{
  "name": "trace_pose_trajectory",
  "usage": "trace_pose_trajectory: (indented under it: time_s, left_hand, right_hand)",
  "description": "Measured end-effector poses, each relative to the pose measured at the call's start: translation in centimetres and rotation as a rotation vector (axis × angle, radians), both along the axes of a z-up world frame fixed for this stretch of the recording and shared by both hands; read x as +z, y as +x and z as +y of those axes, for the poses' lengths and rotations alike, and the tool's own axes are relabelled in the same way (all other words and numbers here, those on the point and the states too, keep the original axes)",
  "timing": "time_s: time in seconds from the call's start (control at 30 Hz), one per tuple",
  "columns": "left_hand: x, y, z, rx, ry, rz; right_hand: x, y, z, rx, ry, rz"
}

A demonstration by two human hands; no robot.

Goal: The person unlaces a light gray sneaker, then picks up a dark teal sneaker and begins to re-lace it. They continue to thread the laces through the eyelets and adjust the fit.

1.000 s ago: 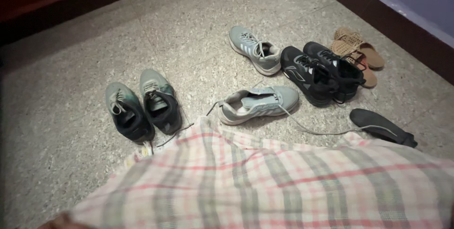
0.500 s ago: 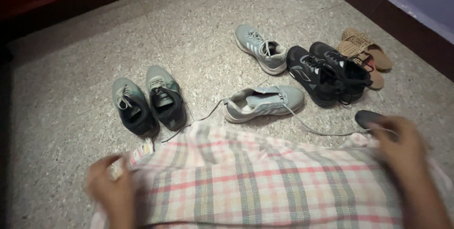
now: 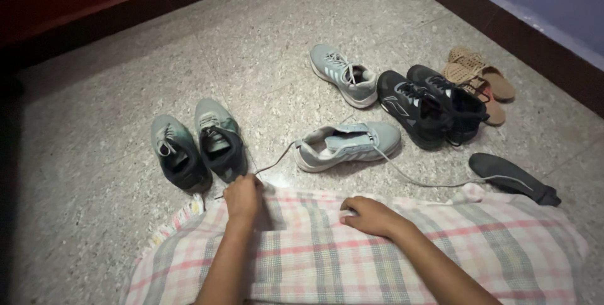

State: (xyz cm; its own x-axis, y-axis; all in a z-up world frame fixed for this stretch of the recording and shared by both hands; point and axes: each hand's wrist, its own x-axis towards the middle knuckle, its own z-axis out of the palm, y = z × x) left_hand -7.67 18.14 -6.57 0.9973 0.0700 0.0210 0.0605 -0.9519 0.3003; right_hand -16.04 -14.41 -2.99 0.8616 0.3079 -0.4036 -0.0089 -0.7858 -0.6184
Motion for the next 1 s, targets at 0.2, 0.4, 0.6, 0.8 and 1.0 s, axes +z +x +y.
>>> trace_pose_trajectory:
  time_s: [0.2,0.4,0.6,0.8,1.0]
  left_hand:
    - [0.5,2.4,1.1,-0.003,0.015,-0.486]
    - [-0.9,4.7,3.4,-0.300,0.053,0.074]
    - [-2.3,5.7,6.9,-0.347,0.211,0.678]
    - [1.3,6.7,1.6,-0.350,0.266,0.144]
    - [5.2,5.5,-9.0,-0.715,0.167,-0.419]
  right_hand:
    - [-2.1,0.5,-0.9,-0.028,0.138,-0.092]
    - [-2.1,0.8,-0.8,-0.053,0.168,0.025]
    - [-1.1,0.5,-1.3,-0.131,0.211,0.125]
    - [-1.5,0.7,-2.0,-0.203,0.229,0.073]
    - [-3.2,0.0,-2.1,-0.200,0.336,-0.027]
